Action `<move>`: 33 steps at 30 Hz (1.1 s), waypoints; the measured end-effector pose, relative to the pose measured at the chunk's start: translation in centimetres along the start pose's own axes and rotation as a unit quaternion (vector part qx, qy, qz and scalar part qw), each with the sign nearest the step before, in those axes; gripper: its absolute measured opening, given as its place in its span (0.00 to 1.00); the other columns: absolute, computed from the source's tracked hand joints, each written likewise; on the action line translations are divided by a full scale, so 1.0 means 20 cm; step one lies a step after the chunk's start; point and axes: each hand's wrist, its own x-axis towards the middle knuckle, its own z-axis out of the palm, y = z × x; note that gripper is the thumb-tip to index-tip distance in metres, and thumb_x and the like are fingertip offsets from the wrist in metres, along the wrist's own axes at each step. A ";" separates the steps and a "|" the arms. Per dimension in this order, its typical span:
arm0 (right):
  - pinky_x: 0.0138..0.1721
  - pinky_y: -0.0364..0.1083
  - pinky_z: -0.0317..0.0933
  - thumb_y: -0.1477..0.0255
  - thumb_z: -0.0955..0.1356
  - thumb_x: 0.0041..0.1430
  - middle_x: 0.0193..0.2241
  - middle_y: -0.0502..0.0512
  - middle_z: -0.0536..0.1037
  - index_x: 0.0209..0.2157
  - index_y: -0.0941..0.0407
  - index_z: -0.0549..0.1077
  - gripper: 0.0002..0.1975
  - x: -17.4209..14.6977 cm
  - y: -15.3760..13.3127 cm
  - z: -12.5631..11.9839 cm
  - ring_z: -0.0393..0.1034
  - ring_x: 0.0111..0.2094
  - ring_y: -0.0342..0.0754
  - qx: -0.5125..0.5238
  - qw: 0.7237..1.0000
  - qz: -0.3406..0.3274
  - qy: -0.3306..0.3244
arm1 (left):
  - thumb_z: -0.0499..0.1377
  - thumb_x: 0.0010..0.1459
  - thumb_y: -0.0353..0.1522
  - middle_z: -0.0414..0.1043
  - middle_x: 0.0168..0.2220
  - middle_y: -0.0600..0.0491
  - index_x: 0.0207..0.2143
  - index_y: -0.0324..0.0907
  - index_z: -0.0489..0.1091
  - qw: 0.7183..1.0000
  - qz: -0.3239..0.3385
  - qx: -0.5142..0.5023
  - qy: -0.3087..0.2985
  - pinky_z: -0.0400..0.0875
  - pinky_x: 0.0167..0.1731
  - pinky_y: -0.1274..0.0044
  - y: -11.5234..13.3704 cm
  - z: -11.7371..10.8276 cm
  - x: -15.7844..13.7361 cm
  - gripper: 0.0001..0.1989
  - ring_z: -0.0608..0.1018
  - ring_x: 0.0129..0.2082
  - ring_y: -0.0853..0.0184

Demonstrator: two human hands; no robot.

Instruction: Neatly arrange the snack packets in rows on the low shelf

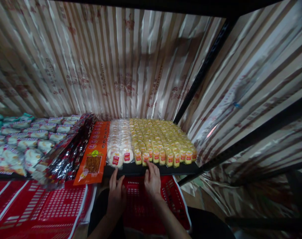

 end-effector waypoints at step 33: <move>0.48 0.52 0.63 0.70 0.58 0.56 0.46 0.61 0.69 0.41 0.57 0.74 0.17 -0.53 -0.63 0.16 0.66 0.46 0.52 0.074 0.996 0.045 -0.030 | 0.46 0.55 0.24 0.65 0.54 0.41 0.41 0.39 0.69 0.981 0.108 -0.105 -0.118 0.70 0.49 0.67 -0.02 -0.69 -0.52 0.16 0.70 0.52 0.61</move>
